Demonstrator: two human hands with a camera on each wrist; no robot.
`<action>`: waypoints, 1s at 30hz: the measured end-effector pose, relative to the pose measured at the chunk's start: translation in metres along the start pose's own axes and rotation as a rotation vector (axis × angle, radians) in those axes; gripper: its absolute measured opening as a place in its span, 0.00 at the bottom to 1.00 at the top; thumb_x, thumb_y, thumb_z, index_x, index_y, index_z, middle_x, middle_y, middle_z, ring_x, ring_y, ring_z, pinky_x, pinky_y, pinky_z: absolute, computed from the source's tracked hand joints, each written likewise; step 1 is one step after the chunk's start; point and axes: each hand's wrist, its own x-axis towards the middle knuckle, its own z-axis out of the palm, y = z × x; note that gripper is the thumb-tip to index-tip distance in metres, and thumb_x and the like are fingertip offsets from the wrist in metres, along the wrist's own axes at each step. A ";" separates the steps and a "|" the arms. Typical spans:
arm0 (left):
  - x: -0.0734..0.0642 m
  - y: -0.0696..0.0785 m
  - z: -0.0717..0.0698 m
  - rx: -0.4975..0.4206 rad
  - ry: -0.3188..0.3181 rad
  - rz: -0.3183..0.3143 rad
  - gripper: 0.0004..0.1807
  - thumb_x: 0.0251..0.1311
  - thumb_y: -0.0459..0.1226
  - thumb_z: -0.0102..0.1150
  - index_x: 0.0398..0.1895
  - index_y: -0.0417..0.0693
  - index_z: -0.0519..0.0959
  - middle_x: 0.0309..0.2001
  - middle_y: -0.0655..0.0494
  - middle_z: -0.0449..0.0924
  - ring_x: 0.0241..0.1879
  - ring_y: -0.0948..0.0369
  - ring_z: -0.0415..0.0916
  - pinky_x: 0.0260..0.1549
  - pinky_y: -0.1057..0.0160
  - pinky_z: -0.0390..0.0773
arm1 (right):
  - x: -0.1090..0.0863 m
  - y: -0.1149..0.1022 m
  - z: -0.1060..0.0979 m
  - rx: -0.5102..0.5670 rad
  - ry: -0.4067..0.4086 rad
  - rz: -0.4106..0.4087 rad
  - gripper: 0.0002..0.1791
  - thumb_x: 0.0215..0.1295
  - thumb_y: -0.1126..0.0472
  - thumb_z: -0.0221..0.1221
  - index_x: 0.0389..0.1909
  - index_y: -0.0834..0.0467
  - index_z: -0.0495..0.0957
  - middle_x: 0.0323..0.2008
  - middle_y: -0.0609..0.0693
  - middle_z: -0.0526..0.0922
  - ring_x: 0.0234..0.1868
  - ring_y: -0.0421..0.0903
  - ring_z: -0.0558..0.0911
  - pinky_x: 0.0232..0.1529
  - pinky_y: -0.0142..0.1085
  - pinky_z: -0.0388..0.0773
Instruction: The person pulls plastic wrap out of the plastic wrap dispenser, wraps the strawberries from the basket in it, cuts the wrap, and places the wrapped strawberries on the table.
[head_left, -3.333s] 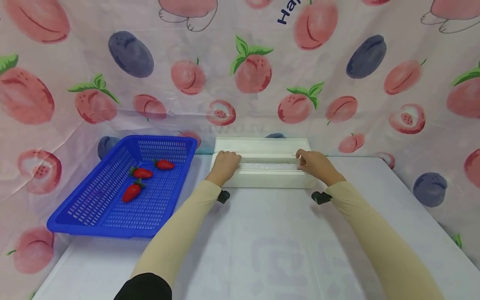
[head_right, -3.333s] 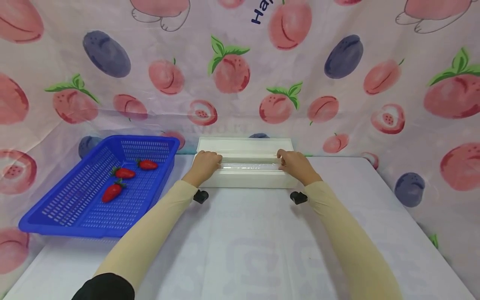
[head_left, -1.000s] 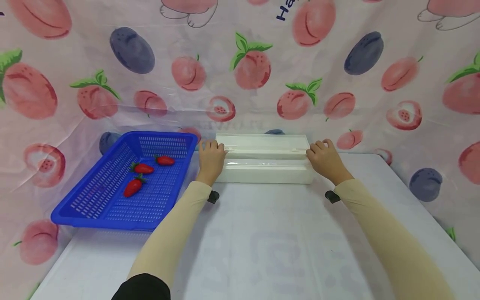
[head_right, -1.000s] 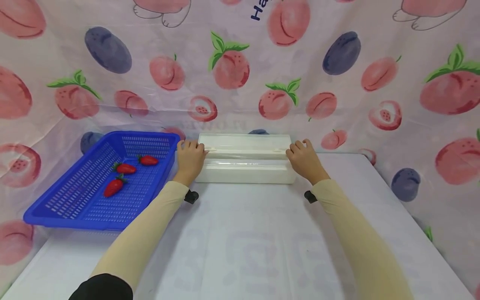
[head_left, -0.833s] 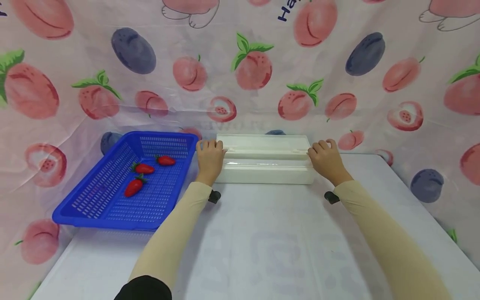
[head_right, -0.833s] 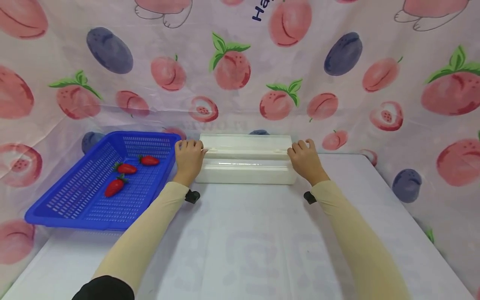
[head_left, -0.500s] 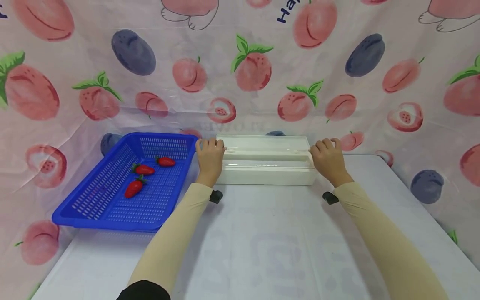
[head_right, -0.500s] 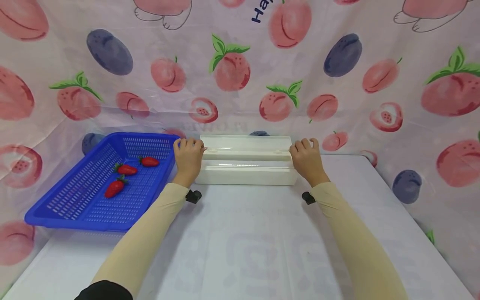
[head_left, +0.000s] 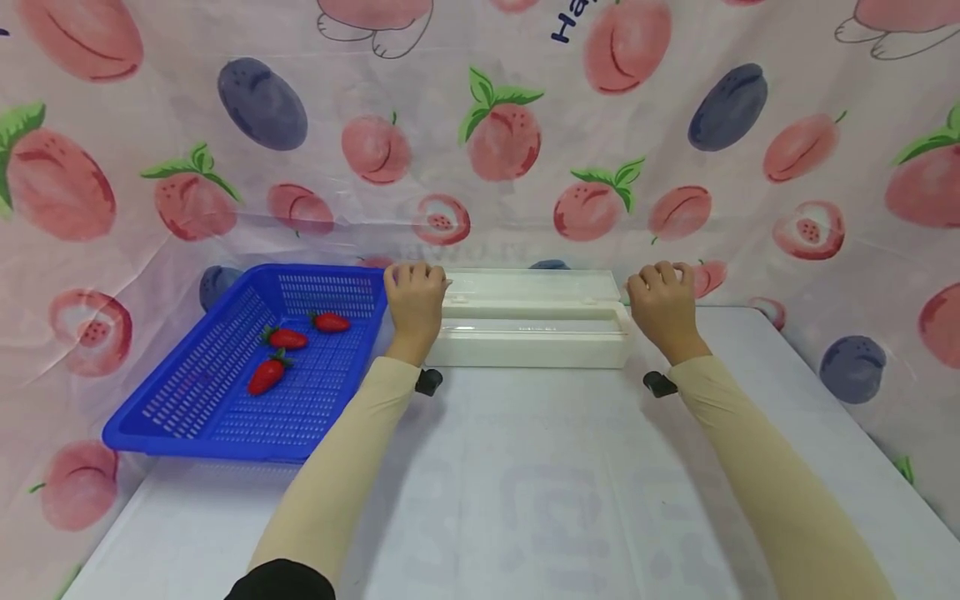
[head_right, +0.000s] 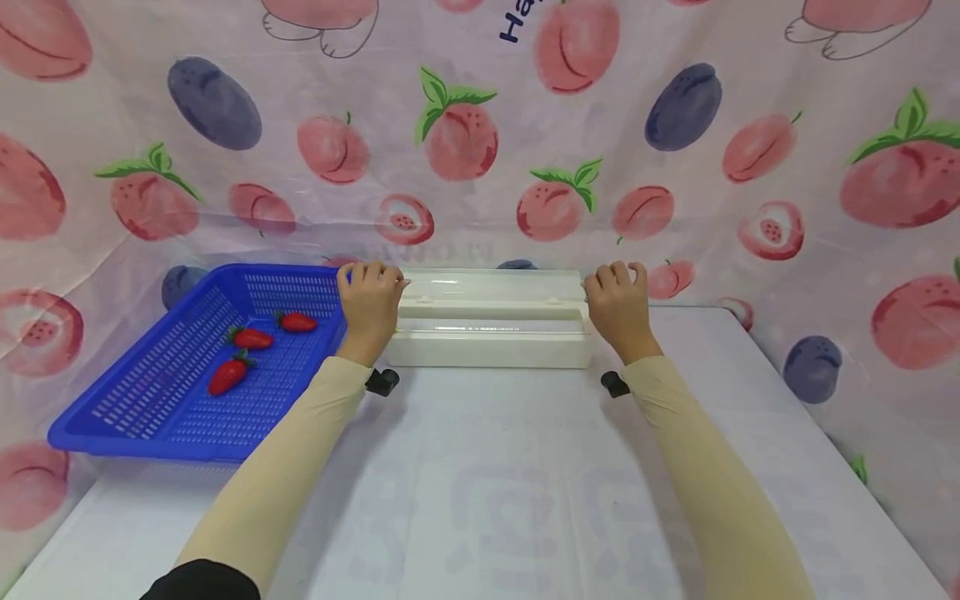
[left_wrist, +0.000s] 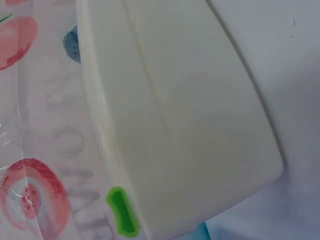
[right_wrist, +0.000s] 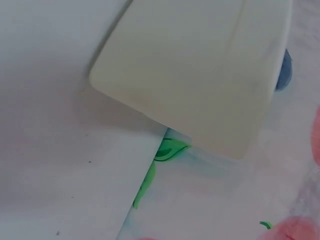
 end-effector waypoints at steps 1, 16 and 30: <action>0.001 0.000 -0.001 -0.001 -0.005 -0.002 0.11 0.53 0.46 0.65 0.29 0.47 0.82 0.32 0.51 0.82 0.38 0.52 0.75 0.49 0.53 0.69 | 0.002 0.000 0.000 -0.003 0.007 0.003 0.11 0.62 0.68 0.55 0.21 0.68 0.75 0.24 0.62 0.79 0.33 0.59 0.77 0.41 0.55 0.72; 0.023 0.000 -0.015 -0.030 -0.007 -0.012 0.11 0.56 0.45 0.62 0.29 0.47 0.81 0.31 0.51 0.83 0.36 0.52 0.76 0.41 0.56 0.71 | 0.019 0.006 -0.008 0.048 0.019 0.084 0.09 0.62 0.68 0.57 0.25 0.69 0.75 0.26 0.62 0.73 0.32 0.60 0.71 0.33 0.53 0.67; 0.035 -0.001 -0.031 -0.036 0.062 0.001 0.12 0.55 0.46 0.62 0.30 0.46 0.81 0.31 0.51 0.82 0.36 0.51 0.76 0.39 0.56 0.72 | 0.032 0.011 -0.022 0.051 0.072 0.102 0.14 0.67 0.61 0.53 0.27 0.68 0.75 0.26 0.62 0.75 0.33 0.61 0.71 0.32 0.53 0.65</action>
